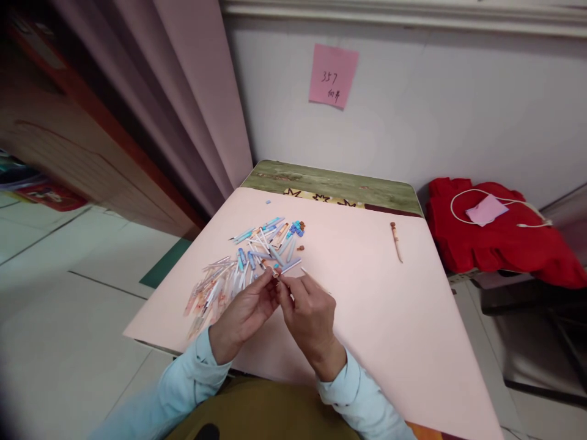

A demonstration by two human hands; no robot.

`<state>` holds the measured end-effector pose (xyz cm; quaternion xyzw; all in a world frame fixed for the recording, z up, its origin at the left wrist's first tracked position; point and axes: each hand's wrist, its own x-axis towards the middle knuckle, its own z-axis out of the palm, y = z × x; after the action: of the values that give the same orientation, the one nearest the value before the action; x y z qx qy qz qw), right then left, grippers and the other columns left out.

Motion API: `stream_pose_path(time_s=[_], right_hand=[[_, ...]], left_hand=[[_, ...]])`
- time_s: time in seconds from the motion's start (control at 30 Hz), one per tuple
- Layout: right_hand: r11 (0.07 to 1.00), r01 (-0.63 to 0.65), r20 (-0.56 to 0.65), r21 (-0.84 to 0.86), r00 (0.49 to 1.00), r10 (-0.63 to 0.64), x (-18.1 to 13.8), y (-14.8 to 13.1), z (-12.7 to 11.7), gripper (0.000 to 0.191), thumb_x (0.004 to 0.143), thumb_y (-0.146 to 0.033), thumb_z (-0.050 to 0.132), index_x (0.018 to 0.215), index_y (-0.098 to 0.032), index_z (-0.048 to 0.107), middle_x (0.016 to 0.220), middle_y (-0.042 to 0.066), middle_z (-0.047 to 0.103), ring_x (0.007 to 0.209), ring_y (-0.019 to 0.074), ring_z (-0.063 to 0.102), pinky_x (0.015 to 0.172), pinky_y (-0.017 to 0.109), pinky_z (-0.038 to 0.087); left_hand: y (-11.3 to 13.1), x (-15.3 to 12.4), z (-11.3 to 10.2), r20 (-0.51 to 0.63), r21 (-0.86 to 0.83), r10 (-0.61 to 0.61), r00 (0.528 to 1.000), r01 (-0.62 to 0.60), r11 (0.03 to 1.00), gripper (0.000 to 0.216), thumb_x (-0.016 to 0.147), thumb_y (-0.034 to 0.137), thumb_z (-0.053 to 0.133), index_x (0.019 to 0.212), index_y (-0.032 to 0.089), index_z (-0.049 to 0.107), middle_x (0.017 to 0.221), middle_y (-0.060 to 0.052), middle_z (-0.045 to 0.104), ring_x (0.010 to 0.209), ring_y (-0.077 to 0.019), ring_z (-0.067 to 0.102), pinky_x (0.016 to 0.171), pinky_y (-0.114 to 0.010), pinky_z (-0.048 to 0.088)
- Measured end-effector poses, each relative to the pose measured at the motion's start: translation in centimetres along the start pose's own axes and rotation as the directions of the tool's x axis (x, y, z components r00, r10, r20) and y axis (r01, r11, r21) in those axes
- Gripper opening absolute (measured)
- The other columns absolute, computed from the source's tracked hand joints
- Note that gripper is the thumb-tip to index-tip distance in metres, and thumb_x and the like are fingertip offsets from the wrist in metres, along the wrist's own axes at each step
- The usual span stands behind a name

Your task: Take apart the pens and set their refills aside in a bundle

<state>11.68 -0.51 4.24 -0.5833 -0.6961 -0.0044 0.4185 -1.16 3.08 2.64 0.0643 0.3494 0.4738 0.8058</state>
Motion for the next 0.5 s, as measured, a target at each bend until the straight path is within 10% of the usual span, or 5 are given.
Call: stream_pose_path(time_s=[0.5], right_hand=[[0.925,-0.277,0.117,0.259,0.960,0.254,0.02,0.50,0.21,0.015,0.087,-0.035,0.069,0.084,-0.021,0.070,0.077,0.000,0.069,0.057,0.0099,0.059,0.057,0.021,0.045]], left_hand=[[-1.06,-0.86,0.20,0.028,0.020,-0.061,0.998,0.060,0.998,0.016,0.080,0.027,0.075,0.085,0.013,0.069,0.083,-0.003,0.069,0.072,-0.0094,0.062,0.070,-0.021,0.051]])
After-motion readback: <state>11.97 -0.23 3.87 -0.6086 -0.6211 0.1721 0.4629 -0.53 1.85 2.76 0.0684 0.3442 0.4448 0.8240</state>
